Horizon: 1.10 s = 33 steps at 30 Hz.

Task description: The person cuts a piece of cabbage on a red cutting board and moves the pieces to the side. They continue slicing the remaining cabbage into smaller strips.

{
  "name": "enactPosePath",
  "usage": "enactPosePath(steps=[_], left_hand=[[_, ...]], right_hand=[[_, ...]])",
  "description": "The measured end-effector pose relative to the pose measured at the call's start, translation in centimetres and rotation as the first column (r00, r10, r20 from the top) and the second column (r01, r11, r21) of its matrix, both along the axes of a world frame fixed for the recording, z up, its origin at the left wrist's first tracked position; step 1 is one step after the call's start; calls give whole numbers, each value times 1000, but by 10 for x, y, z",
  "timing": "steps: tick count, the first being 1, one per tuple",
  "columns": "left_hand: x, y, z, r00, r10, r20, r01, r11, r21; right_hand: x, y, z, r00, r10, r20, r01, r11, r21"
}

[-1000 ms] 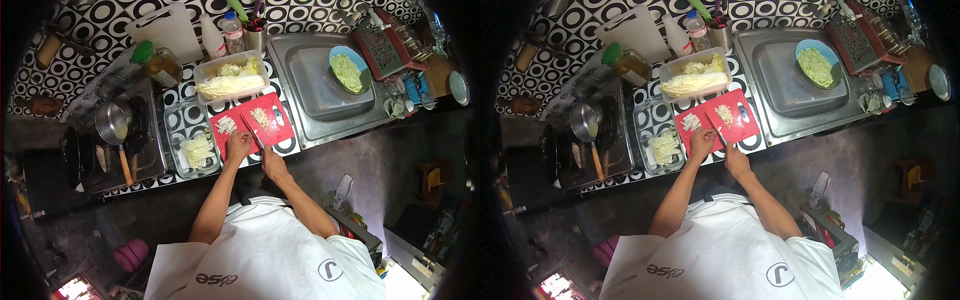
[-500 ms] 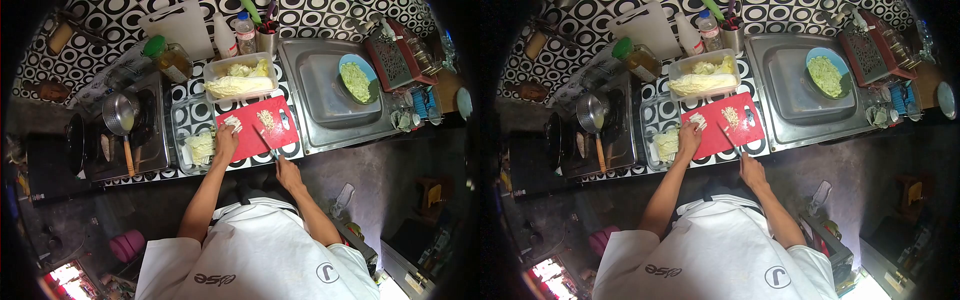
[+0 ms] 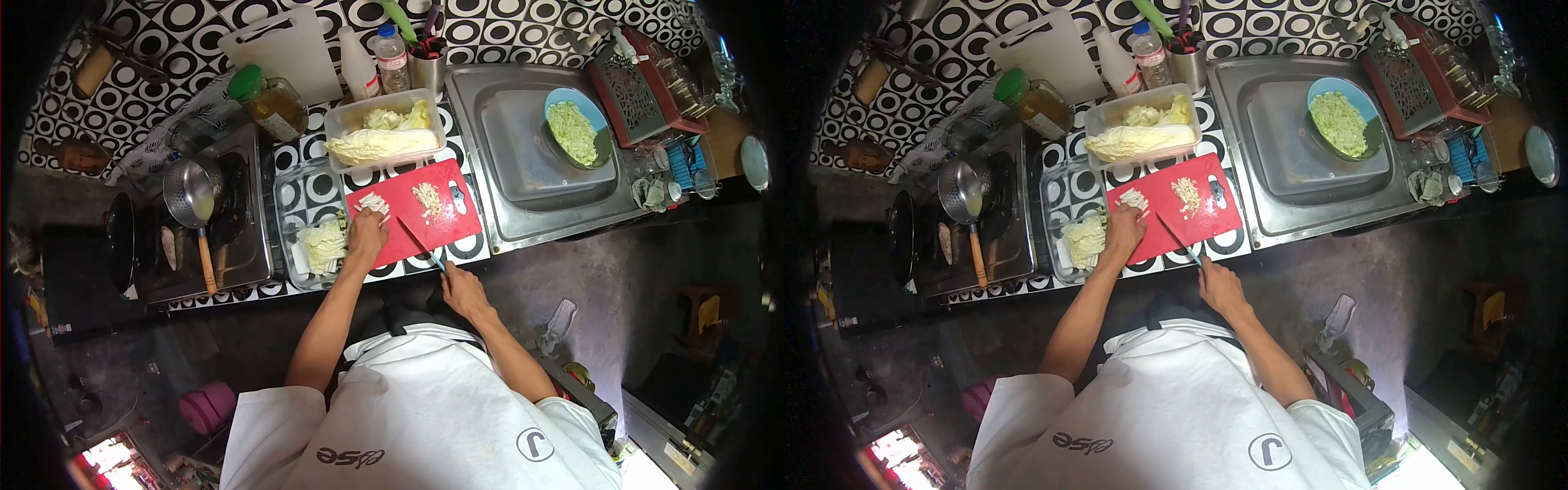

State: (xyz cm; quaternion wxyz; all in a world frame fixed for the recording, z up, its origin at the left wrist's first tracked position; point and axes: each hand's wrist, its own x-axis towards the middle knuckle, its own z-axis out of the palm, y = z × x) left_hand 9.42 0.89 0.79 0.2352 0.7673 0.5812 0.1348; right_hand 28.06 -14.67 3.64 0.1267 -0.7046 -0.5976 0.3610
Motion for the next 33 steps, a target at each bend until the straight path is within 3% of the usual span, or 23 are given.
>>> enactPosePath(steps=[4,6,12,14,16,19,21,25,27,33], left_hand=[[-2,-3,-2,997,-62,-37,63,998,12],[1,-5,0,997,-73,-38,74,997,33],[5,-9,2,1000,-15,-13,15,1000,16],[9,-12,3,999,-36,11,36,996,-80],[13,-15,-5,995,-78,64,82,994,-70],[24,-19,-14,979,-133,155,139,990,-33],[30,-20,-17,970,-146,194,150,989,-6],[39,-21,-19,950,-79,301,94,995,-37],[39,-22,-19,946,-61,318,80,996,-46],[40,-23,-22,933,24,359,16,994,-107]], right_hand=[[-2,0,-6,995,-97,8,97,995,-16],[-2,-2,-7,993,-103,-62,107,993,56],[-4,-5,-4,987,-159,-32,161,983,91],[-5,-5,-5,983,-182,-23,183,977,113],[-5,-5,-8,979,-204,-15,204,970,136],[-3,-5,-6,982,-177,-67,186,966,182],[-4,-4,3,990,-118,-82,128,985,116],[-5,-6,15,999,-24,-34,25,999,37],[-6,-8,15,996,24,88,-21,999,-34],[-6,-20,15,996,26,80,-24,999,-23]])
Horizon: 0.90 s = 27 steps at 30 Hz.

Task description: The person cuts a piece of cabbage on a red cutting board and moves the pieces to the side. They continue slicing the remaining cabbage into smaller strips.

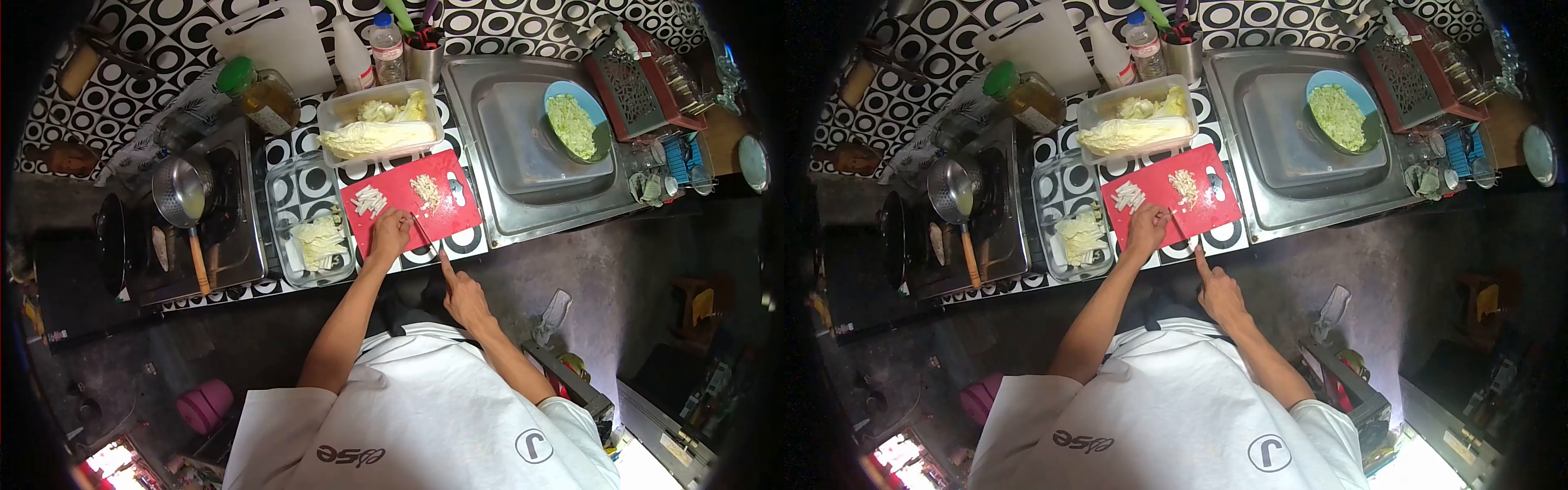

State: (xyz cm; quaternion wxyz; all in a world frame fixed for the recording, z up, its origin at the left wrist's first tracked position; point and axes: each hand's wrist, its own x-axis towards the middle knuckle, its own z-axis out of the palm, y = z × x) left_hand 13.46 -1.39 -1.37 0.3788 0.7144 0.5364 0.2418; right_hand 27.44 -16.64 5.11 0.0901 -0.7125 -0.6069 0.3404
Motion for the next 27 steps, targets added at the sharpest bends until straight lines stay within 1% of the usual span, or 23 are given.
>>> enactPosePath(steps=[3,5,10,12,15,18,19,21,22,24,25,27], left_hand=[[-1,0,-2,1000,14,20,-14,1000,0],[-1,0,-3,1000,18,20,-19,999,38],[-4,0,-6,1000,9,29,-10,1000,18],[-2,-1,-3,1000,-5,26,5,1000,4],[-6,-4,-2,999,1,48,-2,1000,2],[-7,-6,-7,996,1,86,-4,1000,26],[-6,-6,-8,993,31,115,-35,999,31],[-7,-7,-8,987,71,142,-76,997,30],[-7,-8,-7,988,82,130,-83,997,-1],[-5,-5,-6,989,87,122,-84,996,-25],[-4,-5,-6,990,86,110,-85,996,-14],[-3,-4,-7,992,81,99,-82,997,-3]], right_hand=[[0,-2,-2,1000,-14,-9,14,1000,9],[1,-3,-5,1000,-12,-11,12,1000,16],[2,-3,-21,1000,-17,-13,17,999,31],[1,3,-27,1000,-4,20,3,998,56],[-4,21,-33,999,4,32,-6,999,52],[-4,32,-29,998,9,59,-11,999,44],[-3,33,-31,998,10,61,-13,999,48],[-2,31,-33,1000,-25,-10,25,997,73],[-1,27,-30,1000,-14,-8,15,998,65],[3,22,-23,998,5,-70,2,994,108],[3,20,-22,998,6,-69,1,994,108],[3,15,-23,1000,-4,-30,9,987,162]])
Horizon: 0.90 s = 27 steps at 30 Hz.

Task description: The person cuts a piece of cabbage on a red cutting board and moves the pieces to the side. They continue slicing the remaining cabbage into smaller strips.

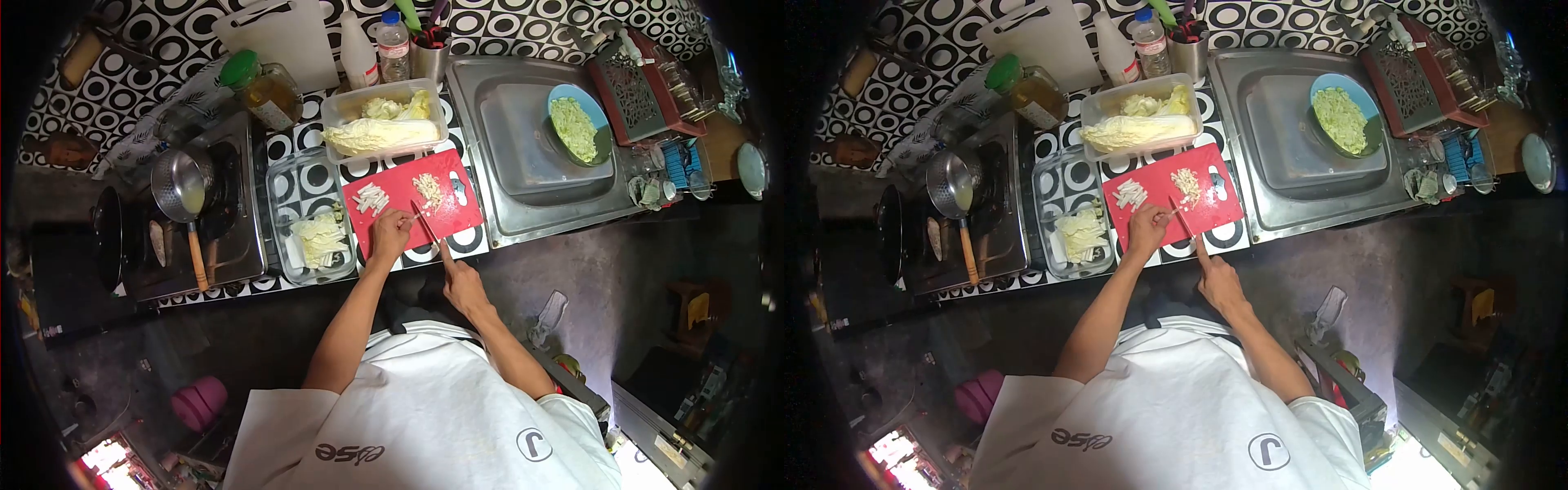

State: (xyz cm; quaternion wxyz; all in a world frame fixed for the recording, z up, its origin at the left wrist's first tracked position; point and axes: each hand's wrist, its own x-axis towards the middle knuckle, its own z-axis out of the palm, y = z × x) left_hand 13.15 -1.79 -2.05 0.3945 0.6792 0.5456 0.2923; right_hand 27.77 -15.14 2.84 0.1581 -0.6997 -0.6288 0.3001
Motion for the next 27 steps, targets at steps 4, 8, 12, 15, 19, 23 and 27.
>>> enactPosePath(steps=[4,8,12,15,19,23,27], left_hand=[[2,0,-1,999,15,-47,-15,1000,11],[2,-1,-2,1000,23,-11,-23,1000,1],[2,-1,3,999,17,-34,-18,1000,-16],[1,-2,5,1000,1,9,-2,1000,29],[-3,-3,4,1000,-25,-16,25,999,40],[-1,-2,4,1000,7,-15,-6,1000,22],[-4,0,1,1000,0,-18,0,1000,25]], right_hand=[[-1,-6,4,1000,-13,24,14,1000,-21],[-3,-10,4,1000,-7,-17,5,993,-115],[-10,-10,-6,1000,-30,6,31,992,-122],[-14,-2,-12,999,-42,3,42,993,-107],[-14,2,-14,999,-40,-18,38,993,-109],[-8,-2,-7,999,-29,18,32,986,-161],[-9,12,-14,998,-62,9,63,991,-116]])
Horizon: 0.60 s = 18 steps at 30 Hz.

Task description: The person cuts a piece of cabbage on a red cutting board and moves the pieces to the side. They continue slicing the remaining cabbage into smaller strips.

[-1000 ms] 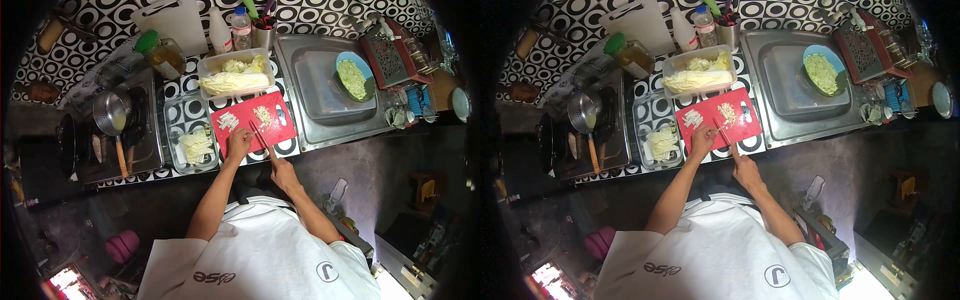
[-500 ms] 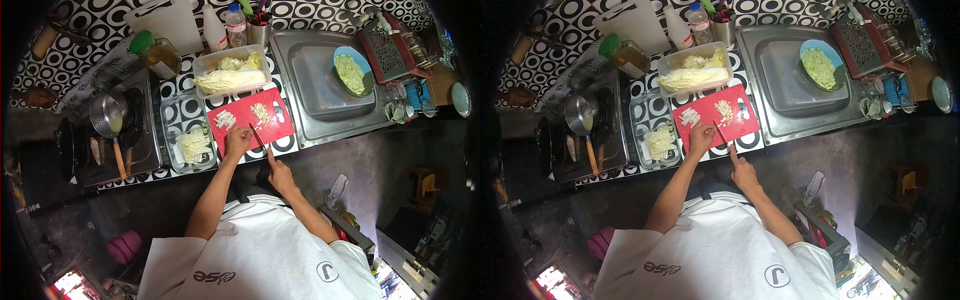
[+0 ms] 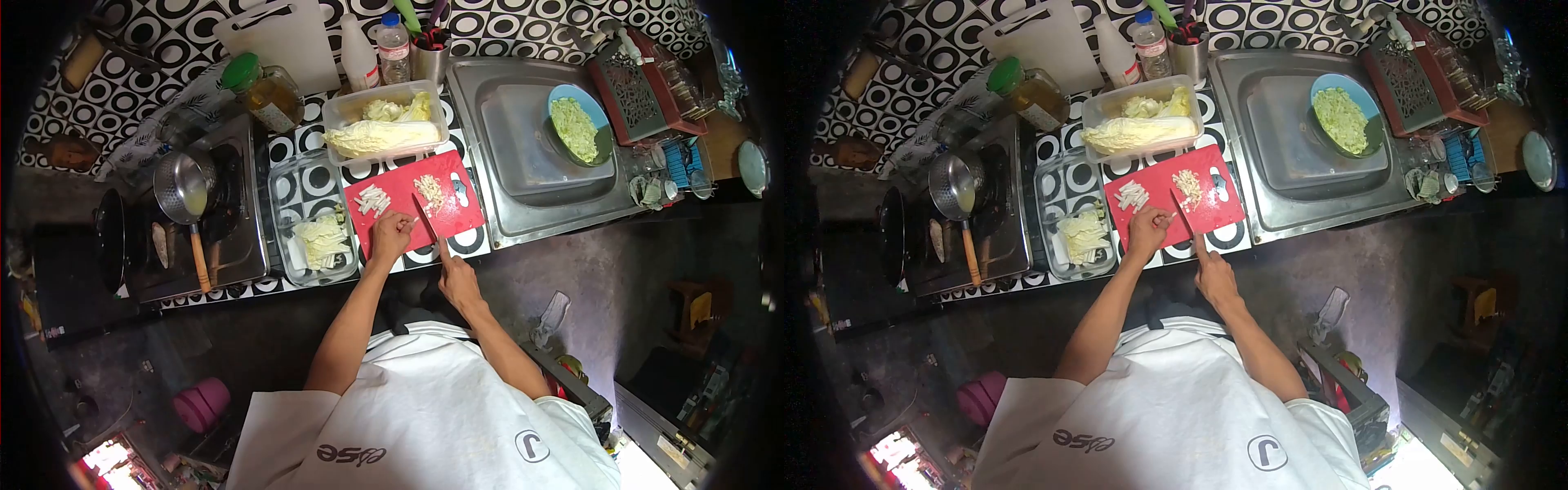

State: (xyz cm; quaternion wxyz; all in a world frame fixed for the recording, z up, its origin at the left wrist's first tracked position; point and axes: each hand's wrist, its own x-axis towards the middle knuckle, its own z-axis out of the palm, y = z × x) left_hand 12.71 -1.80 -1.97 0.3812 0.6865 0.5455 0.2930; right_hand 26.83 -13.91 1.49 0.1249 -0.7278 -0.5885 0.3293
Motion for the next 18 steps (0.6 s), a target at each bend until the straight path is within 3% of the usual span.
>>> enactPosePath(steps=[3,18], left_hand=[[2,1,-2,1000,7,14,-7,1000,10],[4,1,-1,1000,10,-29,-10,1000,-29]], right_hand=[[0,0,7,998,25,-65,-21,998,64],[-6,-18,2,999,24,-31,-24,1000,6]])
